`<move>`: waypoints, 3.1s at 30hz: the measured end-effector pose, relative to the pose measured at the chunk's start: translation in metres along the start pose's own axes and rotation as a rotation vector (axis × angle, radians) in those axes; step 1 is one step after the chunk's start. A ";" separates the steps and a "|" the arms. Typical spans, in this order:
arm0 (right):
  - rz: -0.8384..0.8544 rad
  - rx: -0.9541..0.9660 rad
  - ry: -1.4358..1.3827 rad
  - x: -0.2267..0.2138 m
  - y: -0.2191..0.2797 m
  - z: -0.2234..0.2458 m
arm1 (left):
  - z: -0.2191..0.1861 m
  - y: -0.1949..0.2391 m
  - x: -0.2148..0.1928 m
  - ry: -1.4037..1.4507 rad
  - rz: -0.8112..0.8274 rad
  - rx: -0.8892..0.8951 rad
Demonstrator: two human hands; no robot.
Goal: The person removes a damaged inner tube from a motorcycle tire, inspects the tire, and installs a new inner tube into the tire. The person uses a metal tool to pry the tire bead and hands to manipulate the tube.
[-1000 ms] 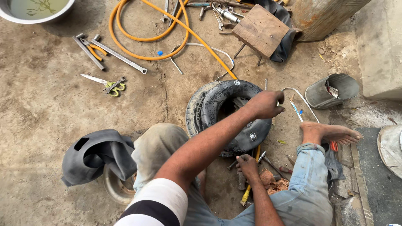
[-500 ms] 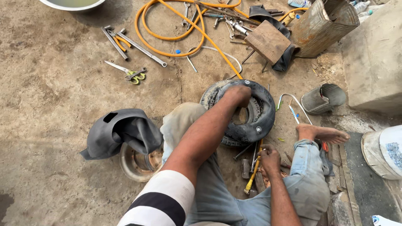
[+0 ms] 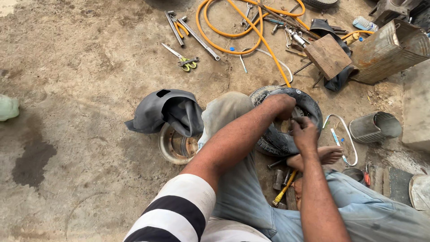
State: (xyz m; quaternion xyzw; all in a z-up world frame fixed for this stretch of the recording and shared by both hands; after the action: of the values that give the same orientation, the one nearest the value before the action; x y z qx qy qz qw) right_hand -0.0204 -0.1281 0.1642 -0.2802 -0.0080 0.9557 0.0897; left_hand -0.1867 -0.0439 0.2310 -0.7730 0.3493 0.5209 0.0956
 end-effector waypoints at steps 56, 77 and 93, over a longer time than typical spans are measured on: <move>-0.206 0.061 0.439 0.047 0.026 -0.077 | -0.020 -0.012 -0.007 0.001 0.075 0.115; -0.127 0.156 0.633 0.084 0.007 -0.128 | -0.004 -0.036 -0.004 0.008 0.099 0.173; 0.237 0.210 0.903 0.082 -0.034 -0.163 | -0.034 -0.055 -0.006 -0.038 0.125 0.261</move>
State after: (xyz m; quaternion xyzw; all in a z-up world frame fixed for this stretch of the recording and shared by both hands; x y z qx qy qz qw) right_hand 0.0044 -0.0861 -0.0145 -0.6556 0.1604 0.7379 0.0025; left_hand -0.1273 -0.0182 0.2393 -0.7207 0.4596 0.4906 0.1696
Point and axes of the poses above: each hand's wrist, its own y-axis away from the middle knuckle, its own x-axis out of the palm, z = x × y, the point moved 2 cm from there along -y, towards the middle knuckle, and after that the axes turned 2 degrees about -y, right-handed, at the moved point
